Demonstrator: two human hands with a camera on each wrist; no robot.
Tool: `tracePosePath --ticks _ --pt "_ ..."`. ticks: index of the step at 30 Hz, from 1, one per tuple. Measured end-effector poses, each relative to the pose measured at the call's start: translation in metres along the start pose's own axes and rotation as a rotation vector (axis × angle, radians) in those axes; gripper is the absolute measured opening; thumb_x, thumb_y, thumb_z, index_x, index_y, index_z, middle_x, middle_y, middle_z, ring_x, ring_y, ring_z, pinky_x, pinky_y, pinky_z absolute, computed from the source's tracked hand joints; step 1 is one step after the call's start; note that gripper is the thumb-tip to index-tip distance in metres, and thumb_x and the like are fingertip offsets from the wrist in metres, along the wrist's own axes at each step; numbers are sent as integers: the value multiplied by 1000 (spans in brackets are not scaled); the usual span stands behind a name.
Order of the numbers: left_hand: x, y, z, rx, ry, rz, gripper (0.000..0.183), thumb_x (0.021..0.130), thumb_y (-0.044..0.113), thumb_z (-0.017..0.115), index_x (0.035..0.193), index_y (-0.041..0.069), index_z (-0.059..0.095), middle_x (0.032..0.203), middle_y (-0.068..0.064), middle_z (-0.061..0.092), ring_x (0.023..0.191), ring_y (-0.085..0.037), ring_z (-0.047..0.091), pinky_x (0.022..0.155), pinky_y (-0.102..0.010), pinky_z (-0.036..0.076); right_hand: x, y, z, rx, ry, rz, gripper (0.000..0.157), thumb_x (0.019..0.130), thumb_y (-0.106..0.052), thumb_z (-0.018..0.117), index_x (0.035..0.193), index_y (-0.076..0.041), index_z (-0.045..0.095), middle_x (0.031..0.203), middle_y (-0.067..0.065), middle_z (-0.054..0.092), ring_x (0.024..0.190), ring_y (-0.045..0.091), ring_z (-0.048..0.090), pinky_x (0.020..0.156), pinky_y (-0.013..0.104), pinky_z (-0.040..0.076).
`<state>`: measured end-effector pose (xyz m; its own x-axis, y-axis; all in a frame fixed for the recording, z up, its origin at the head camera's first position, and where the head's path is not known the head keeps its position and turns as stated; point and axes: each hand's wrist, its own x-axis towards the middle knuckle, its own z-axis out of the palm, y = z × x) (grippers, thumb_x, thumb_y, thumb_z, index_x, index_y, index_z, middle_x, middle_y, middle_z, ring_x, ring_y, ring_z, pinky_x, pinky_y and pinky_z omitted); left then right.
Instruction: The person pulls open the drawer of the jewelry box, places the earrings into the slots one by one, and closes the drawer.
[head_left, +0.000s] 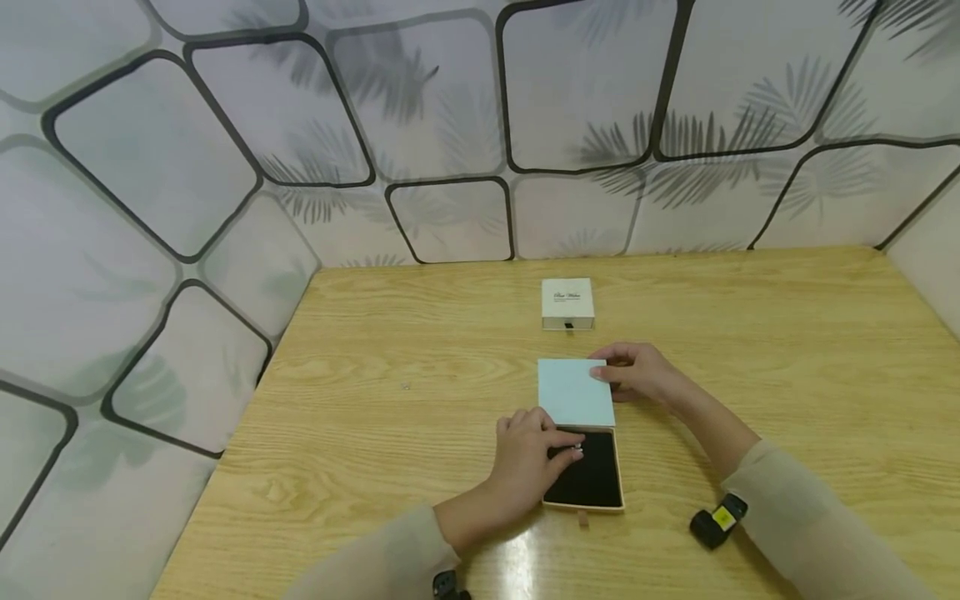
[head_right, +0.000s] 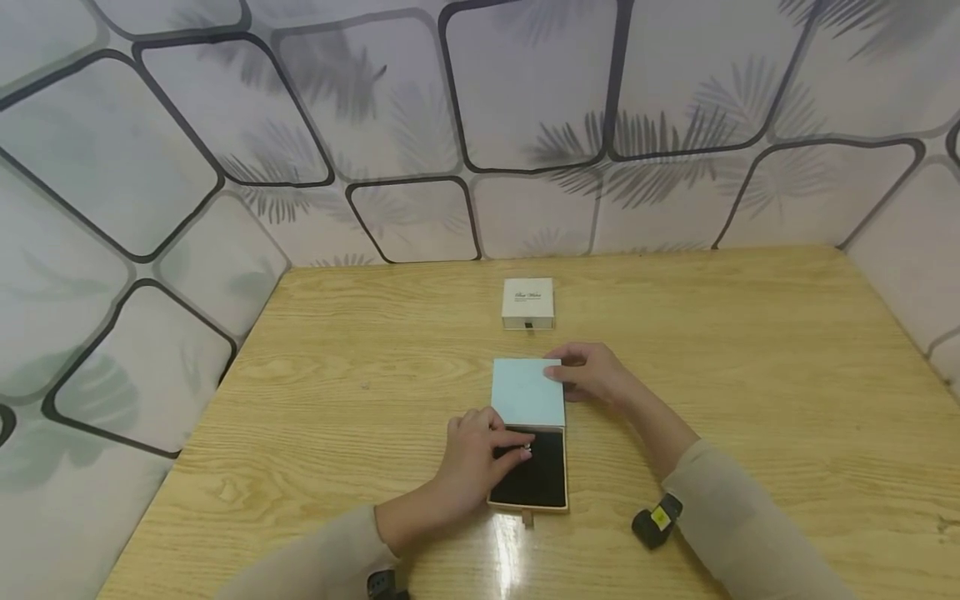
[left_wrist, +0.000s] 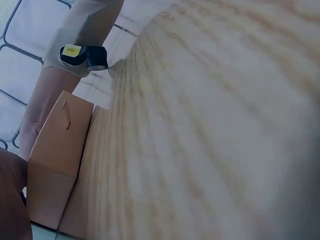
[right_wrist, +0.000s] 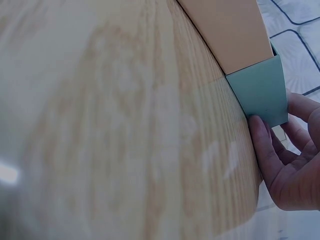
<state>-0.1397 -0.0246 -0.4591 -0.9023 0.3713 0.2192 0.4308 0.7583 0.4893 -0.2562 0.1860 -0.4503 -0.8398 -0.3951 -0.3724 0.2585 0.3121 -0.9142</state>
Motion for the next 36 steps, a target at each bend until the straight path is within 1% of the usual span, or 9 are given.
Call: tracePosePath --ticks 4,8,15,17,21,25,28,32,36 --pt "0 0 -2 -31 -29 -12 19 82 35 71 99 29 75 80 11 44 75 -3 31 73 -25 20 0 1 1 2 -1 -1 46 90 -21 66 125 6 53 99 9 56 83 14 62 75 35 58" --pt "0 1 -4 -70 -28 -4 19 80 34 72 97 27 76 79 10 43 75 -3 29 75 -25 19 1 1 1 -1 3 3 47 89 -21 67 125 5 53 99 9 56 83 14 62 75 35 58" --pt "0 1 -5 -5 -5 36 20 79 37 73 97 28 76 80 10 43 75 -5 32 76 -26 21 2 2 0 7 10 12 46 89 -21 68 124 5 54 100 10 55 82 14 62 75 35 58" --pt "0 0 -5 -5 -6 44 22 79 37 73 98 28 76 80 10 43 75 -5 31 76 -26 21 2 2 -1 10 10 14 45 89 -21 68 123 4 54 100 10 55 82 14 62 75 35 58" --pt "-1 -2 -3 -58 -1 53 24 77 36 75 99 25 76 80 9 45 75 -4 31 76 -26 21 3 2 -1 9 5 8 45 88 -21 68 123 4 55 100 9 56 83 14 63 74 34 58" --pt "-1 -4 0 -103 23 49 17 78 34 76 91 24 76 78 9 48 74 -3 35 75 -25 22 4 3 -1 13 7 8 46 88 -22 69 123 4 55 100 9 57 83 14 63 74 34 58" --pt "-1 -4 1 -73 45 46 11 79 34 75 86 26 76 76 11 47 72 -3 38 75 -24 23 4 3 -1 18 9 8 47 87 -22 69 123 4 55 100 9 56 82 14 63 74 34 58" --pt "-1 -2 1 -22 61 37 10 80 35 75 85 27 75 75 13 47 71 -2 39 74 -24 25 4 3 -1 16 6 1 47 88 -22 69 124 5 54 100 9 58 82 14 63 74 35 58" --pt "-2 0 2 -19 65 26 9 80 34 75 86 27 75 76 12 47 71 -3 36 73 -24 25 3 4 -2 6 3 -3 48 87 -24 69 124 5 55 99 9 59 82 14 64 74 36 58"
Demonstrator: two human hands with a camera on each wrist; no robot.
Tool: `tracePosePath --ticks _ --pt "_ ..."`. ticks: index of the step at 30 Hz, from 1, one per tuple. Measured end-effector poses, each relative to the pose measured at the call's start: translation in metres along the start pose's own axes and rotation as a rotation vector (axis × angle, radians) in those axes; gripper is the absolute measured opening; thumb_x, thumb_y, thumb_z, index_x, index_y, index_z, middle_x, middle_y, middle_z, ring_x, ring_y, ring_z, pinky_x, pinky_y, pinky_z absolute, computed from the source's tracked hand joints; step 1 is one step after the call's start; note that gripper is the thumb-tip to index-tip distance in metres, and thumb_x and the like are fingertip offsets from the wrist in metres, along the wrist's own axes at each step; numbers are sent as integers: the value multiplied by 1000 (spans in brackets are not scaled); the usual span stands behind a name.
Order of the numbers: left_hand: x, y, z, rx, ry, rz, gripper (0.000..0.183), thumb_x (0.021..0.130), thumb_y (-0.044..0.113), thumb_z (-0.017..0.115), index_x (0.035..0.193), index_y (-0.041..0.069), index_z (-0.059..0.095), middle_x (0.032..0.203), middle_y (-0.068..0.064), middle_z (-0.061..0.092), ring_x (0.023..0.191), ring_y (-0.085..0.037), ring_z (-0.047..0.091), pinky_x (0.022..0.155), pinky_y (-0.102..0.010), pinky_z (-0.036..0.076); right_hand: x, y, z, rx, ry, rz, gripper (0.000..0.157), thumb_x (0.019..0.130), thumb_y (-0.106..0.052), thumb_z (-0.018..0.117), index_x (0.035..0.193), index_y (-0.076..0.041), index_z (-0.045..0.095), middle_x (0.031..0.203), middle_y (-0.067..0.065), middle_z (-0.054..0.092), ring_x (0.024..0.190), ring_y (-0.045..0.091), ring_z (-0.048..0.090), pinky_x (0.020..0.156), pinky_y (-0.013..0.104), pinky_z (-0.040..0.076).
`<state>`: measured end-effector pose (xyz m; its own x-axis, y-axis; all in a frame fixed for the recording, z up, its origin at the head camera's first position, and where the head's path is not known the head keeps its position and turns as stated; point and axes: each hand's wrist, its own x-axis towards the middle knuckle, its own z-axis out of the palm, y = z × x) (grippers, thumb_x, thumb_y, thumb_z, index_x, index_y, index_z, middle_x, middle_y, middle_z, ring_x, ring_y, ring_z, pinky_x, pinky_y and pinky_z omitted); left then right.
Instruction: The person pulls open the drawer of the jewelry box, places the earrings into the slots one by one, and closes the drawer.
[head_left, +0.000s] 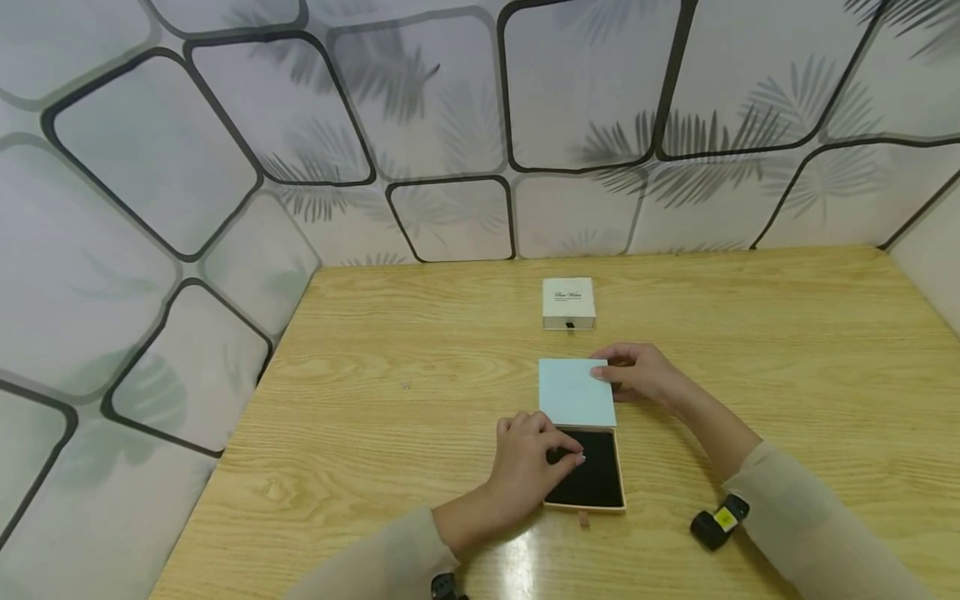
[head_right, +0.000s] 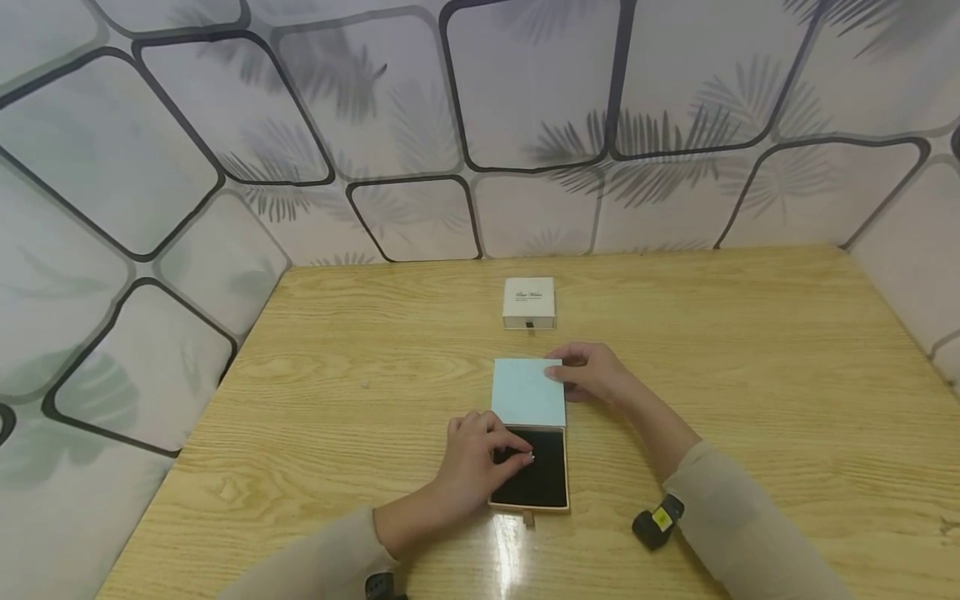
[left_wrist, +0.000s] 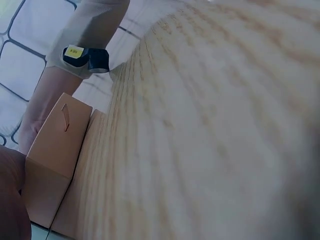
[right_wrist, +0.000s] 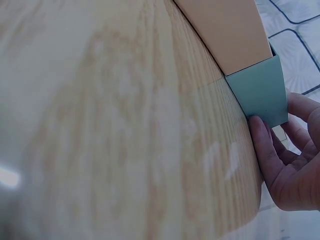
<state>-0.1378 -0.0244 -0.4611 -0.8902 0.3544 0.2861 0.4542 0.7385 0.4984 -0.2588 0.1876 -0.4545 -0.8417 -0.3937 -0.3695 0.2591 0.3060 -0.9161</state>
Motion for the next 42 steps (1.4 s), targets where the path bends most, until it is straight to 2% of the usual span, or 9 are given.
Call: tracePosePath --ticks 6,13,17,22,29,32,36,39,42 --pt "1 -1 1 -7 7 7 9 81 32 74 87 27 76 77 12 48 72 -3 35 72 -23 24 -1 -1 -1 -2 0 -1 49 88 -25 69 124 4 54 99 8 58 84 14 63 75 35 58" --pt "0 -2 -3 -30 -1 63 16 81 34 75 93 24 75 82 11 53 74 -5 40 73 -23 27 0 0 -2 -13 -3 -8 50 88 -26 69 125 4 54 100 8 59 84 14 63 75 35 58" --pt "1 -2 -6 -74 -7 32 18 80 34 75 95 23 75 79 10 54 74 -5 41 72 -21 30 0 1 -2 -23 0 -11 50 88 -26 69 124 4 54 99 9 59 83 14 63 74 36 58" --pt "1 -3 -14 -191 -19 -23 17 80 29 76 94 19 76 77 9 54 75 -7 43 73 -19 33 1 2 -1 -17 6 -8 49 87 -26 69 123 5 55 98 9 59 82 15 63 74 36 58" --pt "1 -3 -28 -238 -81 13 17 81 26 76 95 17 76 76 7 56 73 -11 44 65 -14 31 0 1 -1 -19 11 1 48 87 -25 69 123 4 55 99 9 58 82 14 63 74 36 58" --pt "2 -4 -33 -307 -137 -46 19 83 26 74 98 16 76 75 9 58 73 -8 45 65 -14 35 0 0 0 -10 4 -1 48 88 -23 69 124 5 54 99 9 58 81 14 64 74 36 58" --pt "3 -7 -40 -470 -201 -157 21 85 24 72 103 13 74 73 10 59 71 -3 48 64 -16 44 -1 0 1 -3 -4 -9 47 88 -21 68 123 6 54 98 9 58 80 14 63 73 35 58" --pt "3 -9 -46 -542 -226 -182 23 86 22 71 105 10 73 76 6 61 68 -3 49 61 -19 46 -1 0 2 -5 0 -7 46 88 -21 68 123 6 54 98 9 58 79 14 63 73 35 58" --pt "2 -14 -51 -545 -230 -184 23 87 22 70 106 10 73 77 5 63 66 -3 50 60 -18 47 0 0 2 -7 -1 -1 46 88 -22 68 123 5 54 100 9 58 80 14 64 73 35 58"
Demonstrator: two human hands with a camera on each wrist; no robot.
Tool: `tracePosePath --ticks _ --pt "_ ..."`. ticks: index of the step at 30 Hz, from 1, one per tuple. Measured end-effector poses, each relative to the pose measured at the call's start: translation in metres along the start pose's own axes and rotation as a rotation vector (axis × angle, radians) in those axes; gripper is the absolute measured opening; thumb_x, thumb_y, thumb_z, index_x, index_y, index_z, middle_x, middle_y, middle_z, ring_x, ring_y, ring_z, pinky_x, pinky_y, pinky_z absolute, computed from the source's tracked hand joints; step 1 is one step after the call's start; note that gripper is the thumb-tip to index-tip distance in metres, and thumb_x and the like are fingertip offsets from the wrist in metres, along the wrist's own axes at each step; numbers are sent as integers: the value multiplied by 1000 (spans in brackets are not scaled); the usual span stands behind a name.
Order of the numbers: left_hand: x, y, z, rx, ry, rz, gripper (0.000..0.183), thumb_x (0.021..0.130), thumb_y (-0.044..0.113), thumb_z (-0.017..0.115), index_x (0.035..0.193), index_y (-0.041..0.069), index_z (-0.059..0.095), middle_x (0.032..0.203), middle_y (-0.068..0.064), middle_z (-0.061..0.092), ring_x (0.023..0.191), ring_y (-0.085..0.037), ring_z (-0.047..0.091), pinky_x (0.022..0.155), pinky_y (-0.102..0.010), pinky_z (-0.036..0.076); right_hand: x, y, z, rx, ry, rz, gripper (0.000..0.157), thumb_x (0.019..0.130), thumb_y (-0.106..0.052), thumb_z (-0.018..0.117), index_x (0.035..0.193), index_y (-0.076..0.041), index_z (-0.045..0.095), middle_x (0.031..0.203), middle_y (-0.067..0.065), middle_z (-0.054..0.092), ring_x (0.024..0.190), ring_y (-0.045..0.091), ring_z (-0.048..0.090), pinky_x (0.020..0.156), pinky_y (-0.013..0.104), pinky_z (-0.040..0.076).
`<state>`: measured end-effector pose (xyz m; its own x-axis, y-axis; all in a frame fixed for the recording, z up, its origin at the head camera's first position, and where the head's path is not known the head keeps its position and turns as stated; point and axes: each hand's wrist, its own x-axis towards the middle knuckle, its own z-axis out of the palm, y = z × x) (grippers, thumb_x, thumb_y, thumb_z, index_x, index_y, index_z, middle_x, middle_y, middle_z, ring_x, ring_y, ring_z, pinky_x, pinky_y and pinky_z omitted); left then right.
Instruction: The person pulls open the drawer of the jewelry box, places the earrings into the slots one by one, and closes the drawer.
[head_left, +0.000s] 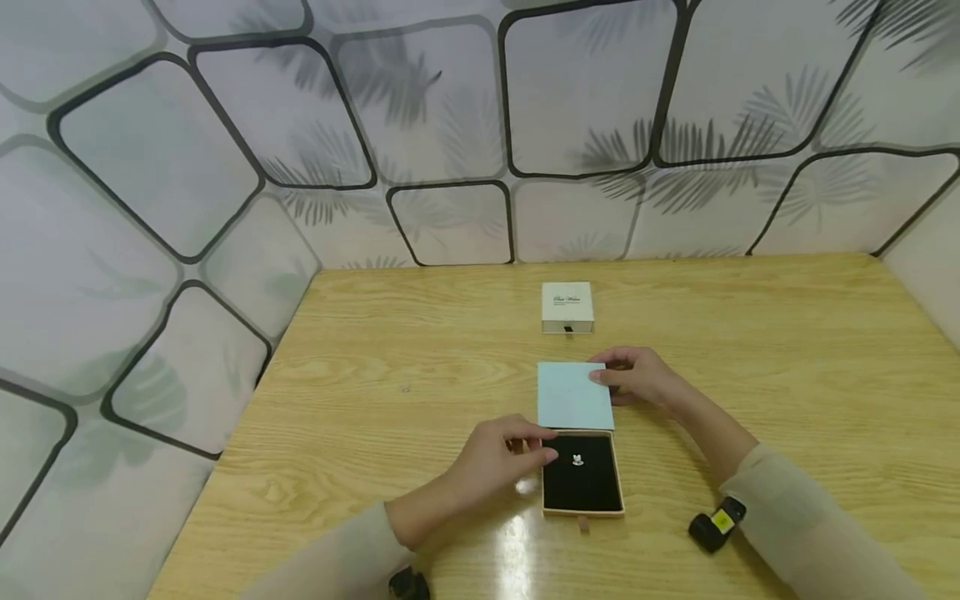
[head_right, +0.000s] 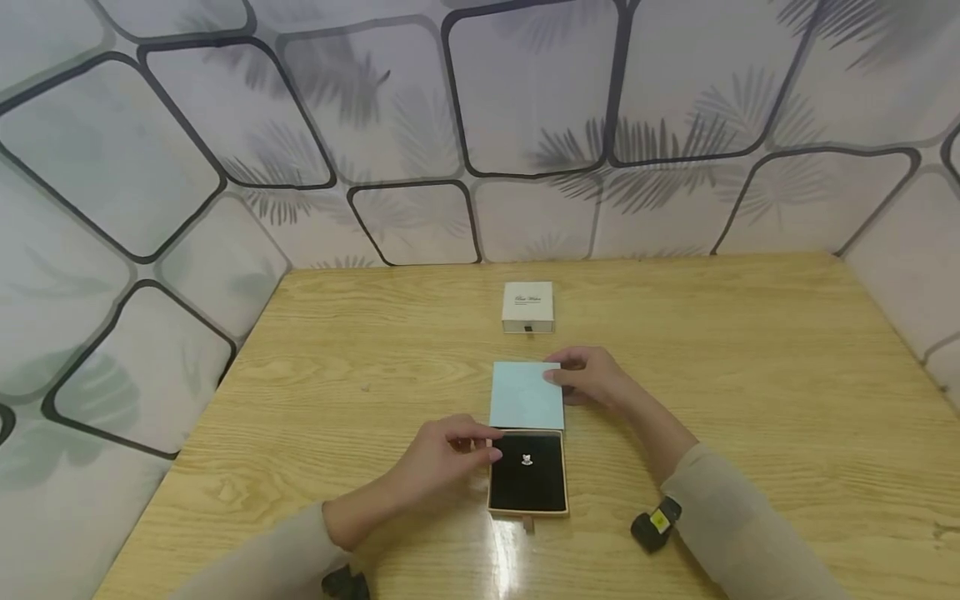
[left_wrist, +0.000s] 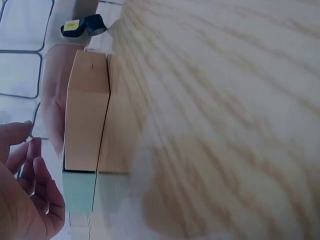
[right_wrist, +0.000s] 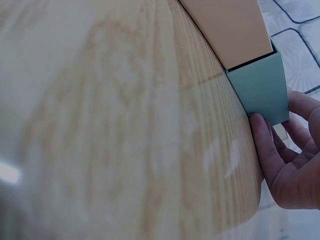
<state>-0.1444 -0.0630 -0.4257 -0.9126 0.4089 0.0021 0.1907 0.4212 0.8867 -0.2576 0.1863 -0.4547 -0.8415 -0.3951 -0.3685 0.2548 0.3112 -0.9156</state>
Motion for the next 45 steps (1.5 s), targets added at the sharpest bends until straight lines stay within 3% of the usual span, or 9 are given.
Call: tracePosePath --ticks 9,16,25,32,35,39,45 --pt "-10 -10 -19 -16 13 -105 29 86 23 70 111 6 70 87 -3 71 71 -7 59 60 -18 49 0 0 0 -12 -2 -7 49 87 -26 69 124 4 55 99 8 58 83 14 62 74 35 58" --pt "-14 -16 -31 -22 13 -140 41 86 28 70 121 7 65 89 2 72 79 -9 63 62 -20 51 -1 2 -2 -5 -3 -8 47 88 -25 69 123 4 55 99 8 58 83 14 62 74 35 58" --pt "-25 -27 -55 -128 57 -253 43 85 27 71 122 6 64 95 -6 73 83 -17 68 64 -22 53 0 4 1 1 -6 -14 49 87 -27 70 123 3 56 98 7 57 84 14 61 75 35 58" --pt "-29 -34 -69 -243 48 -260 48 87 26 69 126 1 59 106 -16 69 93 -27 68 74 -37 57 -1 3 -1 -2 6 -7 49 87 -26 69 124 3 55 99 8 58 83 14 62 74 34 58" --pt "-27 -38 -76 -323 53 -273 47 89 22 66 127 -4 55 111 -21 66 93 -26 69 79 -39 57 -1 3 -2 -6 7 -3 49 88 -26 69 124 3 55 98 8 58 82 14 63 73 34 58" --pt "-24 -43 -87 -404 100 -312 45 92 14 61 128 -11 51 112 -22 66 89 -20 70 82 -40 56 -2 4 -2 -6 14 0 49 87 -26 69 124 3 55 98 8 58 82 14 62 73 34 58" --pt "-23 -51 -107 -450 257 -389 41 94 8 58 130 -9 50 104 -14 70 81 -12 69 76 -31 57 -1 4 0 -2 18 -6 50 87 -27 70 124 3 56 99 8 57 84 14 62 75 34 58"
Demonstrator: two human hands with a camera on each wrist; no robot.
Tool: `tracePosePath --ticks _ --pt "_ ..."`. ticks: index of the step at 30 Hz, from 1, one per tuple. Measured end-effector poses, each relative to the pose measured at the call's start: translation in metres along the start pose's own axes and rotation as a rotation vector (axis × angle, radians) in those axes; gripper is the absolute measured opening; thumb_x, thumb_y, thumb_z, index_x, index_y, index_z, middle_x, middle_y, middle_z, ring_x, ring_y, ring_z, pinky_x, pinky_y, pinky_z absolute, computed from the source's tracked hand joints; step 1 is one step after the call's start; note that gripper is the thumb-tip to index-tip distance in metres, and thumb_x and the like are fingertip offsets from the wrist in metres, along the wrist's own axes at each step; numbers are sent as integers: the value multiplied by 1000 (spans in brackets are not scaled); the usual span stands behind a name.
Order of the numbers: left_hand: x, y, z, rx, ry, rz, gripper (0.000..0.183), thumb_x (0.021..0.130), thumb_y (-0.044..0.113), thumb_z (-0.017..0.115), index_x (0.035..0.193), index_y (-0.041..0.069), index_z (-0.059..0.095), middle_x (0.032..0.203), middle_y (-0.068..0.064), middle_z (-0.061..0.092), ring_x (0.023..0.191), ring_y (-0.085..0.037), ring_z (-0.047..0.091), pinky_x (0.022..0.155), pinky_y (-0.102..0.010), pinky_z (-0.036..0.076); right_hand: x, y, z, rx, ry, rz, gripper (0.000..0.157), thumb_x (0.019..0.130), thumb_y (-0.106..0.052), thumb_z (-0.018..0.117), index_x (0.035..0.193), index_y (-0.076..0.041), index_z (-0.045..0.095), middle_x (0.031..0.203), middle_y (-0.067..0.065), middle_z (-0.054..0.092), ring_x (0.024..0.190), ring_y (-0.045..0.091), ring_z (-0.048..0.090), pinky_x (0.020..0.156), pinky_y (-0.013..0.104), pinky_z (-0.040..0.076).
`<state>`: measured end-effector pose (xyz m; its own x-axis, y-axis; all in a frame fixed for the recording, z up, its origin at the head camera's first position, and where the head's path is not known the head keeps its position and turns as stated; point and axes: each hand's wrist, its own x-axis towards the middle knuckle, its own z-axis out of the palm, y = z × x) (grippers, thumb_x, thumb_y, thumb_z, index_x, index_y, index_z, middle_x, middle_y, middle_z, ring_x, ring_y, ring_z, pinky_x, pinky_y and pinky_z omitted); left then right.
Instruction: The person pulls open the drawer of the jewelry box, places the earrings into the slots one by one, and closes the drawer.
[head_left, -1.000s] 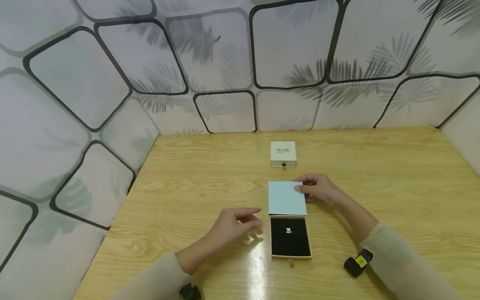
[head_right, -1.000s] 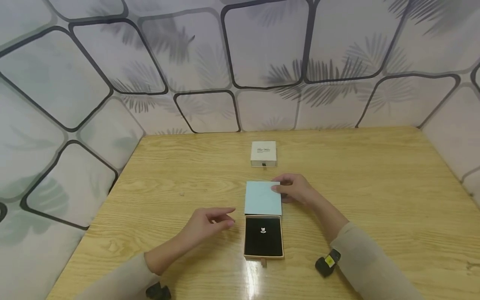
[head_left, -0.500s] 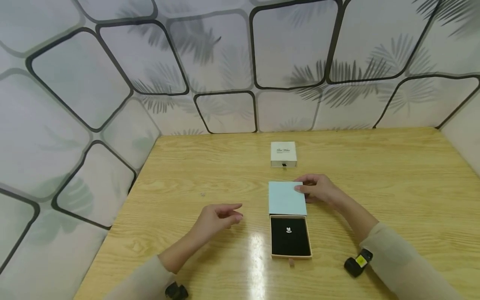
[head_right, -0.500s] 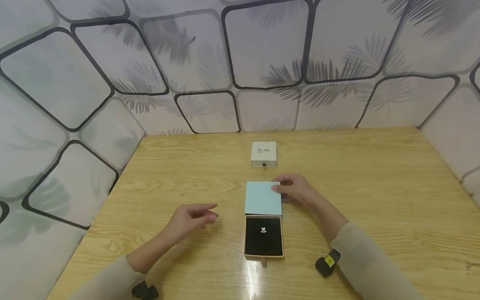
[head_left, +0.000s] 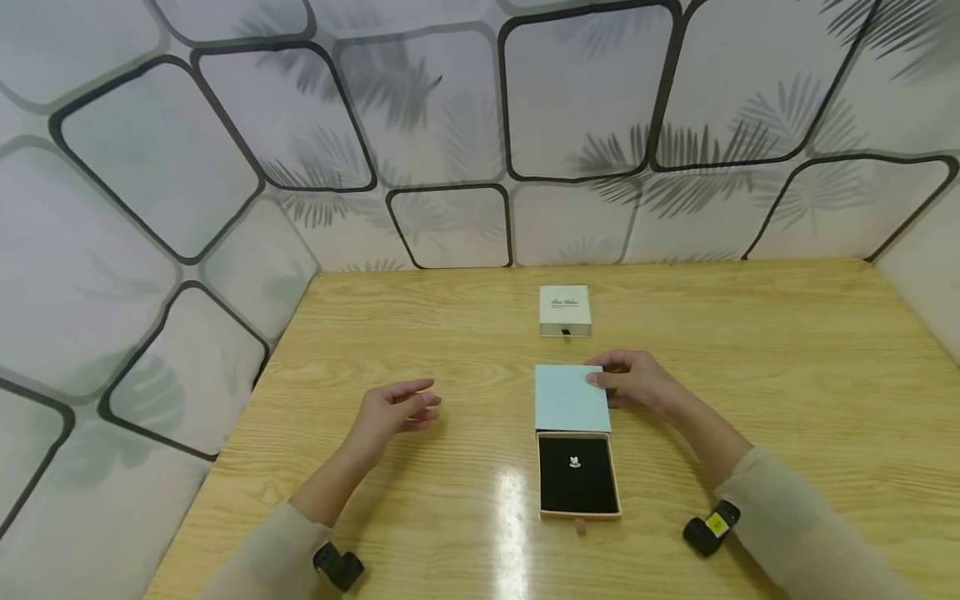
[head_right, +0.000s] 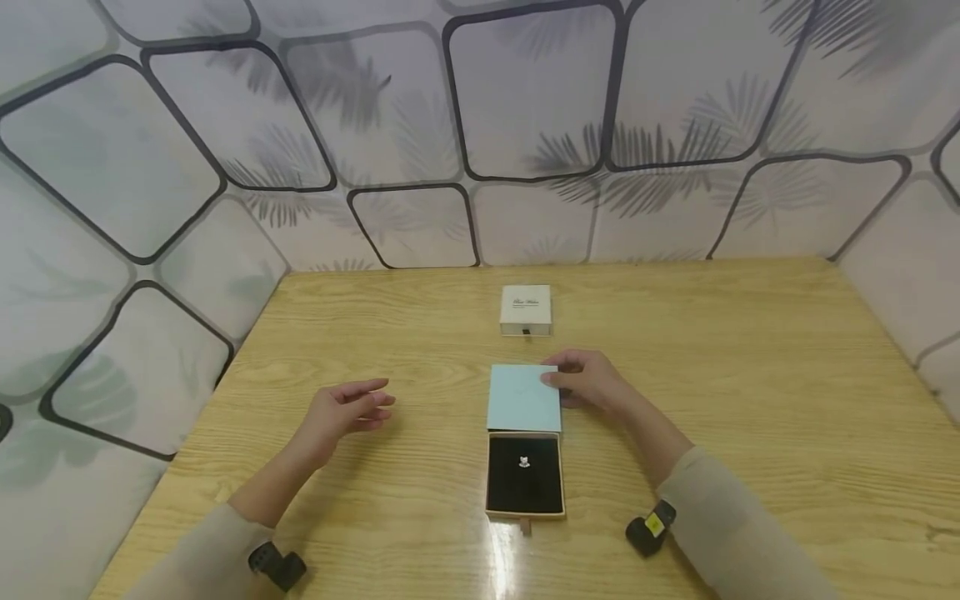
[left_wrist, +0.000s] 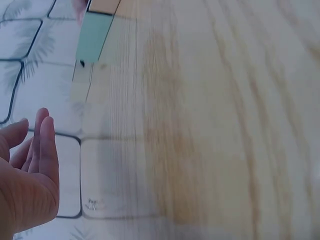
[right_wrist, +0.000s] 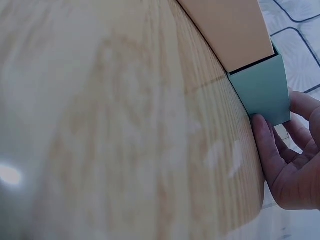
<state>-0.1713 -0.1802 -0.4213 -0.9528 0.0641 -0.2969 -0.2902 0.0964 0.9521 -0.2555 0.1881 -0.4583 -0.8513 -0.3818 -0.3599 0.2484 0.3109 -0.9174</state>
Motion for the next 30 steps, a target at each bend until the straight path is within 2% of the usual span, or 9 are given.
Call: tracePosePath --ticks 2,10,21,25,30 --pt "1 0 -5 -21 44 -11 41 94 7 57 131 -9 49 101 -11 71 79 -11 69 76 -29 57 0 0 0 -1 0 0 50 87 -28 70 124 2 56 99 8 56 84 14 62 75 34 58" --pt "3 1 -19 -91 116 -27 44 95 9 57 132 -11 46 89 0 71 77 -8 69 75 -24 56 1 -1 0 -3 4 -3 48 87 -26 69 123 3 56 98 8 57 84 14 62 74 34 58" --pt "5 -2 -34 -143 222 -60 45 94 10 58 131 -13 46 82 1 71 72 -7 68 72 -23 57 0 -2 0 0 1 6 48 86 -26 70 122 3 57 96 7 57 82 15 61 73 35 58" --pt "7 -6 -39 -111 258 -66 46 93 12 60 130 -13 48 84 0 69 70 -9 69 71 -24 57 0 -3 0 -3 2 5 48 87 -27 70 123 3 57 97 7 57 82 15 61 74 35 58" --pt "12 -11 -44 11 271 -85 41 92 13 62 126 -8 54 97 -2 68 72 -8 67 70 -23 57 -1 -3 0 -9 -3 -2 49 87 -28 70 123 3 56 96 6 57 83 13 61 74 34 58"
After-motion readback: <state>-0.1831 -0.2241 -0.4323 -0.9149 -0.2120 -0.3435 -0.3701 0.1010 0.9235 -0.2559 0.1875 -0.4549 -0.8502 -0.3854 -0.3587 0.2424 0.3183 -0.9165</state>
